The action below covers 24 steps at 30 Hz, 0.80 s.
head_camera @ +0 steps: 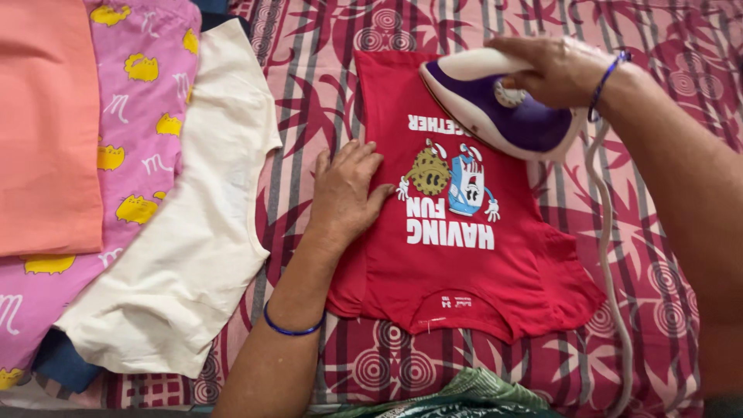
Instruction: The person irons a red t-shirt with a graphic print on a patterned bedsheet. They use a purple and white electric iron to smooth the front and back of the shirt, adjusting the fabric with their hands and flipping the garment to treat different sections.
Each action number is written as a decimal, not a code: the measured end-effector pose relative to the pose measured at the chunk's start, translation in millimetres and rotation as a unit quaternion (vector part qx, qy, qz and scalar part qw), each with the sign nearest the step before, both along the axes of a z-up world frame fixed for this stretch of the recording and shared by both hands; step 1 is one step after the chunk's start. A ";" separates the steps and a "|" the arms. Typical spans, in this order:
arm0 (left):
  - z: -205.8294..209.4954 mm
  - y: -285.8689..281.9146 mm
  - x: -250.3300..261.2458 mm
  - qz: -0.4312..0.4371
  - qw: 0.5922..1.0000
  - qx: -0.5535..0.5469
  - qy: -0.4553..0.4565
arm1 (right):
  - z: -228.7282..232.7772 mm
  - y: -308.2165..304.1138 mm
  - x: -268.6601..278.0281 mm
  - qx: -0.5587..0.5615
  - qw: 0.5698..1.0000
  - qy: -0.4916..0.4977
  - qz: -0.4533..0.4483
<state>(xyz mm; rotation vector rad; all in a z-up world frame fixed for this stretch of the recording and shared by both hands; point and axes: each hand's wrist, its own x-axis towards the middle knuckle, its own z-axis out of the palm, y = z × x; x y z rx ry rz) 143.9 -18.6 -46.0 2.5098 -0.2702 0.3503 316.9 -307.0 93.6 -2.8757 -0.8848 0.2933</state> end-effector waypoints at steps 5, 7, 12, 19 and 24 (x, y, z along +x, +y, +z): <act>9.8 1.0 -2.5 -0.004 1.000 -0.021 0.017 | -16.4 52.0 47.0 0.048 0.991 -0.029 0.124; 10.8 2.8 -3.5 -0.007 0.999 -0.033 0.012 | -28.0 77.9 62.0 0.017 0.987 -0.090 0.134; 6.8 7.0 -2.4 -0.011 0.999 -0.048 -0.007 | -47.2 89.9 84.0 -0.104 0.988 -0.110 0.035; 0.9 6.1 -0.9 -0.008 1.000 -0.028 0.010 | -31.1 4.6 77.9 -0.114 0.991 -0.074 0.006; -1.5 5.3 3.5 -0.005 1.000 -0.018 0.020 | -24.3 -54.2 66.3 -0.080 0.995 -0.046 -0.043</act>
